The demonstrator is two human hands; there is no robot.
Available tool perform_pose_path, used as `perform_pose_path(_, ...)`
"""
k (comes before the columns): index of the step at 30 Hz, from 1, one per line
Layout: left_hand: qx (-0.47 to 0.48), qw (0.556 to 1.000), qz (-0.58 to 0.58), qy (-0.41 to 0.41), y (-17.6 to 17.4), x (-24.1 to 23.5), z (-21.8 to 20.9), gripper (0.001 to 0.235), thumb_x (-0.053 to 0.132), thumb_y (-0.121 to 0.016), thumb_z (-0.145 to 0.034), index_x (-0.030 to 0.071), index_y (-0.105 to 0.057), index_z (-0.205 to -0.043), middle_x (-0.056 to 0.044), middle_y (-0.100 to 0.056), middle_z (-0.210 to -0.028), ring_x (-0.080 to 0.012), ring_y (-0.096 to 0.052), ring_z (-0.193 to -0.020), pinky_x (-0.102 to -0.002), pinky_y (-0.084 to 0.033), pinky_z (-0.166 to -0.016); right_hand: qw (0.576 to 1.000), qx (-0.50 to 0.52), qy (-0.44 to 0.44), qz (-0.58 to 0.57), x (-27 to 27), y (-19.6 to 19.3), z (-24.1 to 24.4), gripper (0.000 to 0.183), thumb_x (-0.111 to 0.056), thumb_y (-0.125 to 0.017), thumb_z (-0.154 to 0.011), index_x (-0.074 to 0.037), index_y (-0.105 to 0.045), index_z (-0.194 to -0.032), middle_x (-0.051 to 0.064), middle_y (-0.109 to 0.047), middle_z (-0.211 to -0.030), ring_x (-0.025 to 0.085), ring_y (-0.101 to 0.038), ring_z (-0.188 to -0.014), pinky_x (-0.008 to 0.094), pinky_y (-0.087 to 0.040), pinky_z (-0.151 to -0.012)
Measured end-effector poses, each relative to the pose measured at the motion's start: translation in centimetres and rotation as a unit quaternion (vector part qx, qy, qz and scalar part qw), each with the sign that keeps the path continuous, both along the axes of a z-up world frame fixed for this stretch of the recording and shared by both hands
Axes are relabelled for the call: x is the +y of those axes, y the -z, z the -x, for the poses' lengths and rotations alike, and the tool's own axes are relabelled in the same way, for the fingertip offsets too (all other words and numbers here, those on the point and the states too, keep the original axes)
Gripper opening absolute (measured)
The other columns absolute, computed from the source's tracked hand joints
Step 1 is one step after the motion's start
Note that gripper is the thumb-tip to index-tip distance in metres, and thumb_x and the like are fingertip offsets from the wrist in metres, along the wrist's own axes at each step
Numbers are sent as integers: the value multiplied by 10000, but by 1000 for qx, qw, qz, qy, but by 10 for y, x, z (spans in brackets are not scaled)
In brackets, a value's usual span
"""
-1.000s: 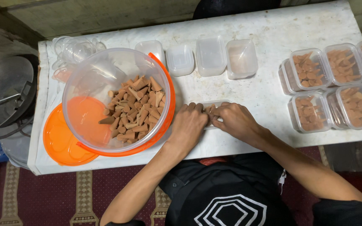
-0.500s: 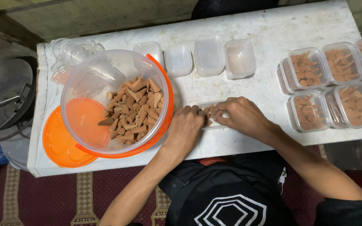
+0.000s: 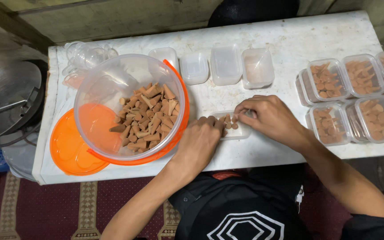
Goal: The person transfers small, brown, triangular snack pieces from a large orange bucket into several small clear plastic containers. They pick up handfuls of snacks and place them into the containers, filling them one by one.
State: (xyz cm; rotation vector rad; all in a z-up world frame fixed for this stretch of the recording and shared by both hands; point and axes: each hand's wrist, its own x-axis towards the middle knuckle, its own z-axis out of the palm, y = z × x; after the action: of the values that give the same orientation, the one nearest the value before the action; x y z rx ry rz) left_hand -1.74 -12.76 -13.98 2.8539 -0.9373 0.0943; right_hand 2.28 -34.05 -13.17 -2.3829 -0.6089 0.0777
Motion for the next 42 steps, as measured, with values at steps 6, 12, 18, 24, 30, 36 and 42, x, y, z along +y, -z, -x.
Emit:
perform_pose_path(6,106,986,115,59,-81,42,14,155,191,-615,-980,71,-593,-884,-101,-623,-840,-365,-642,-825,-525,-494,-622,993,-112,15,17,9,-73,-1,158,-252,-742,-934,-107,-803,-924,4,-764,-858,121,-658,-697,281,-475,-706)
perform_pose_path(12,70,990,98,-74,-138,117,-7,221,229,-612,-1044,40,-637,-932,-104,-643,-824,-356,-647,-699,-486,-445,-548,974,-170,-147,16,53,-133,-16,141,-193,-720,-953,-76,-753,-882,5,-751,-815,144,-662,-712,286,-488,-634)
perform_pose_path(18,259,940,-19,-220,-105,169,-60,404,65,-461,-955,84,-643,-1316,-224,-631,-1269,-410,-665,-1072,-495,-542,-823,935,-39,-270,226,120,-126,-55,223,-305,-632,-956,-175,-729,-1109,52,-737,-978,280,-706,-856,426,-517,-755)
perform_pose_path(24,271,931,-101,-224,-78,176,-89,311,85,-670,-900,29,-705,-1204,-207,-722,-1019,-410,-742,-925,-494,-611,-767,893,-58,-326,306,174,-83,-82,177,-224,-722,-884,-49,-720,-853,121,-702,-791,367,-719,-780,478,-585,-702)
perform_pose_path(30,265,938,-137,-177,-4,184,-137,326,26,-734,-809,-18,-725,-1132,-286,-686,-1019,-488,-716,-891,-533,-615,-729,870,-57,-311,378,201,-34,-117,169,-226,-754,-837,-65,-732,-883,144,-710,-815,391,-740,-822,536,-594,-696)
perform_pose_path(36,256,941,-137,-171,28,175,-159,338,-39,-735,-768,-52,-724,-1106,-298,-667,-1009,-510,-712,-891,-549,-611,-719,841,-44,-332,424,225,-3,-121,248,-262,-766,-829,-46,-756,-951,180,-735,-904,388,-750,-887,554,-602,-718)
perform_pose_path(42,233,948,-126,-178,11,165,-148,272,-142,-657,-796,-98,-721,-1057,-333,-674,-965,-533,-704,-907,-586,-609,-736,858,-28,-317,403,215,-10,-120,155,-116,-697,-839,-11,-742,-943,214,-730,-880,421,-742,-875,594,-595,-716)
